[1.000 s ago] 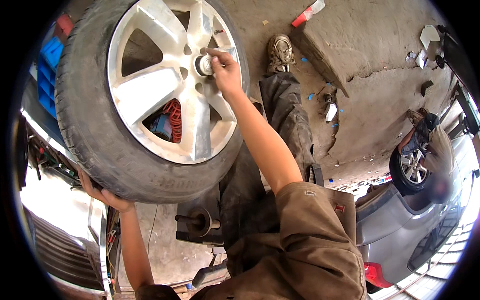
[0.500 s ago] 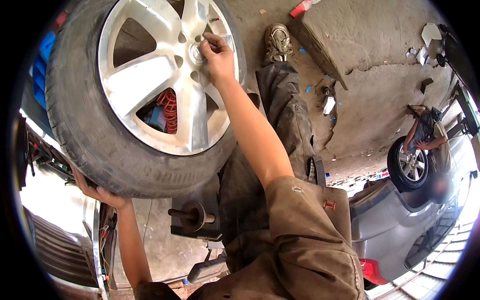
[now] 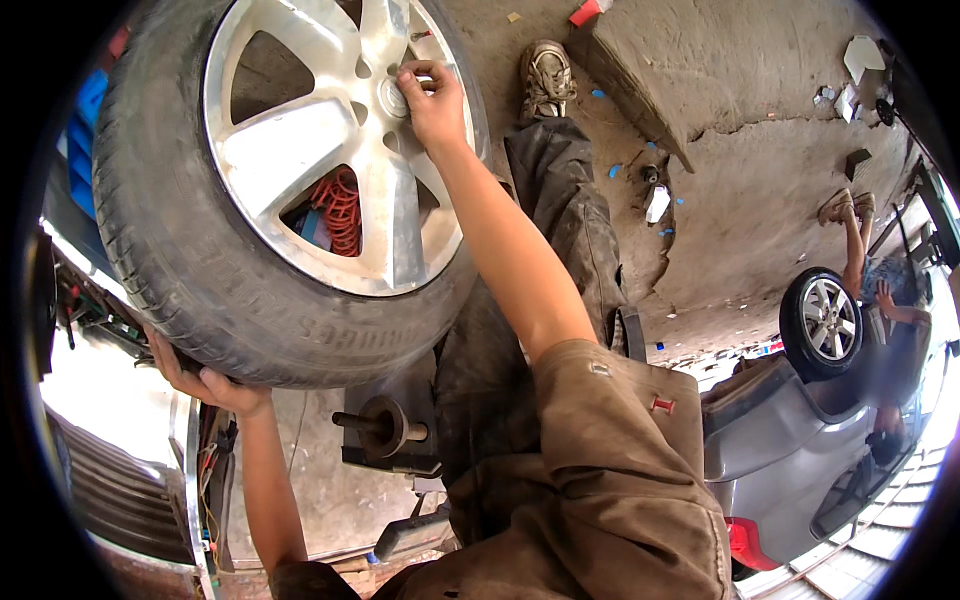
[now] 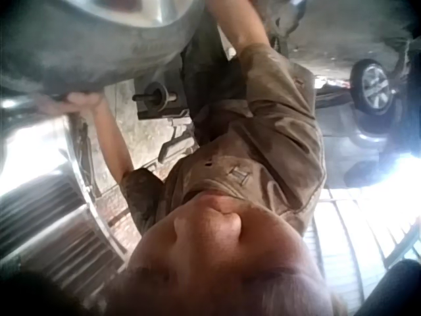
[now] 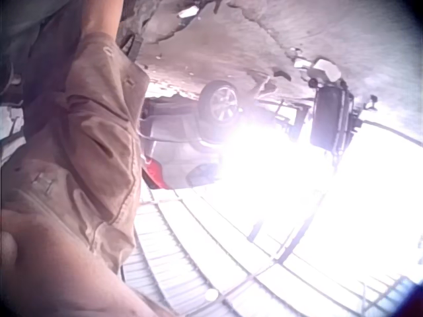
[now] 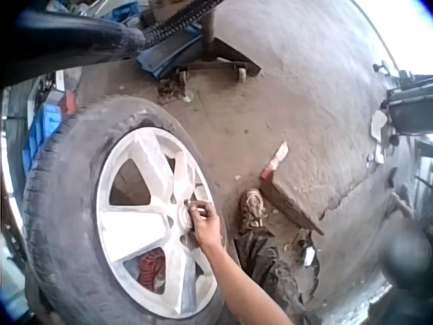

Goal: The person removes a tire from a car, places it on the floor, and then retrieves a new tire. They use a lug wrench to tighten the lug nuts on the new tire. The person then uses a tire inflator to inflate the tire.

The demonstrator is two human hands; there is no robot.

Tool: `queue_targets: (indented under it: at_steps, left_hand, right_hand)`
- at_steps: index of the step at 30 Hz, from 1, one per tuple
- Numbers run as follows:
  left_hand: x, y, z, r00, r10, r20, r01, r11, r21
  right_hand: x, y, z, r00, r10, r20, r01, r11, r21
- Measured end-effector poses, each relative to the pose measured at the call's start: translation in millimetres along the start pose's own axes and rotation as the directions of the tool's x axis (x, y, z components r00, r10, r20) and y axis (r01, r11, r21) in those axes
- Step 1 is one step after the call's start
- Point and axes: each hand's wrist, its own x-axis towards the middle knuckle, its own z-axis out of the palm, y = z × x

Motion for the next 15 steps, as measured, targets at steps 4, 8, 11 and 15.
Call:
queue_targets:
  at_steps: [4,8,11,15]
  left_hand:
    - [-4,6,0,1.000,-0.013,0.001,0.013,1.000,0.000]
    - [-4,-3,0,1.000,-0.004,0.012,0.004,1.000,0.027]
    - [-6,-4,1,1.000,-0.022,-0.010,0.022,1.000,0.006]
    - [-10,-17,0,1.000,0.013,0.015,-0.013,0.999,0.029]
  right_hand:
    - [-2,7,-5,0.996,0.083,0.038,-0.086,0.994,0.071]
    - [-2,4,-2,0.995,-0.009,0.103,0.014,0.999,-0.052]
    - [-4,5,1,0.979,-0.179,0.097,0.194,0.964,-0.180]
    - [-1,8,0,0.959,-0.219,0.181,0.255,0.943,-0.215]
